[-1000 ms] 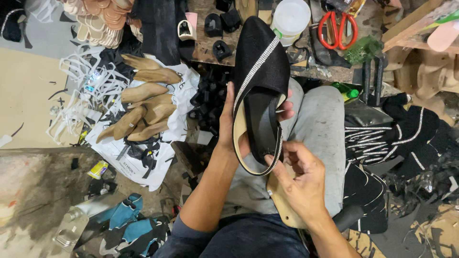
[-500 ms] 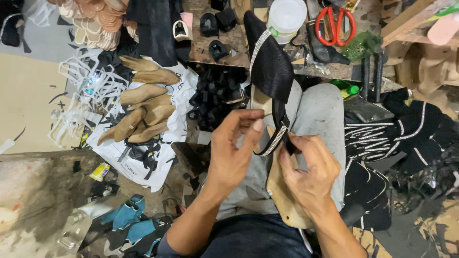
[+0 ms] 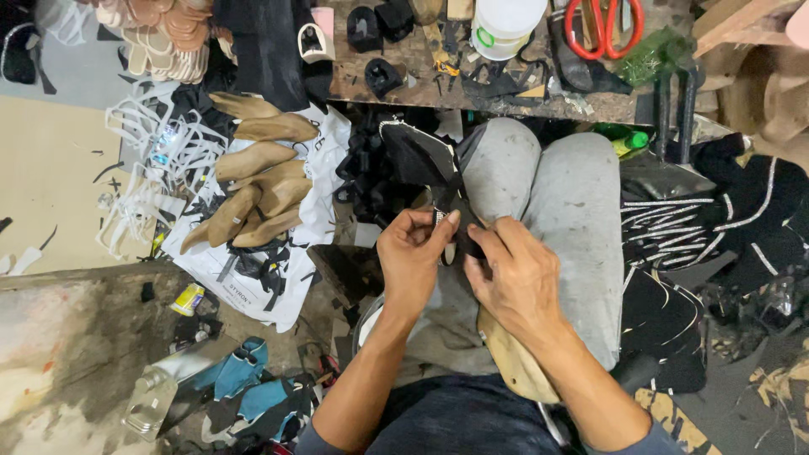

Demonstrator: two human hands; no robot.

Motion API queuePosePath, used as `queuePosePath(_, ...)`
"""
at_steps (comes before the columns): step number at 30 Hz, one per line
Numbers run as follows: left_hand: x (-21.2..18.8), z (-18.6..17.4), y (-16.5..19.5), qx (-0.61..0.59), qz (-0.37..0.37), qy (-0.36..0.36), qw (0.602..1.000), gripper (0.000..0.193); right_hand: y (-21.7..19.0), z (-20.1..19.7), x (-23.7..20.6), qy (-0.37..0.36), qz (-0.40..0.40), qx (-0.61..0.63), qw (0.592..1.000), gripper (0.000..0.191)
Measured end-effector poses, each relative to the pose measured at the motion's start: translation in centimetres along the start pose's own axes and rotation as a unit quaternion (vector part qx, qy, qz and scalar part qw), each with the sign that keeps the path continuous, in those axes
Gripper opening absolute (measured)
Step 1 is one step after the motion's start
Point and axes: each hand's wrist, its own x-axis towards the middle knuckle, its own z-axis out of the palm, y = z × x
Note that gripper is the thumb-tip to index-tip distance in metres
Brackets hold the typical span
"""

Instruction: The person inserts a wooden shoe last into a black slipper, then uses a hammer to tap the last into place. They adjust the strap and continue hammering to secure the last inside the shoe.

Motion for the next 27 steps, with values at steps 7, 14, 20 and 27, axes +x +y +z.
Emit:
queuePosePath(7,2.6,0.3,1.0,0.010,0.035,-0.037,0.999,0.016,0.4,0.8,2.3,-0.009,0.028,0.041,0.999,0.040)
queuePosePath(14,6.9,-0.8,0.8,0.016,-0.005,-0.215,0.977,0.016,4.2,0.9,5.7,0.040,0.126,0.147,0.980,0.039)
queuePosePath(20,8.1,0.2,-1.2,0.084,-0.040,-0.108,0.990,0.015,6.5,3.2,7.4,0.045,0.073,0.134,0.987,0.024)
queuePosePath(27,7.5,0.4,-0.3,0.038,0.003,-0.107,0.994,0.018,8.5,2.2,10.1,-0.094,0.086,0.173,0.977,0.027)
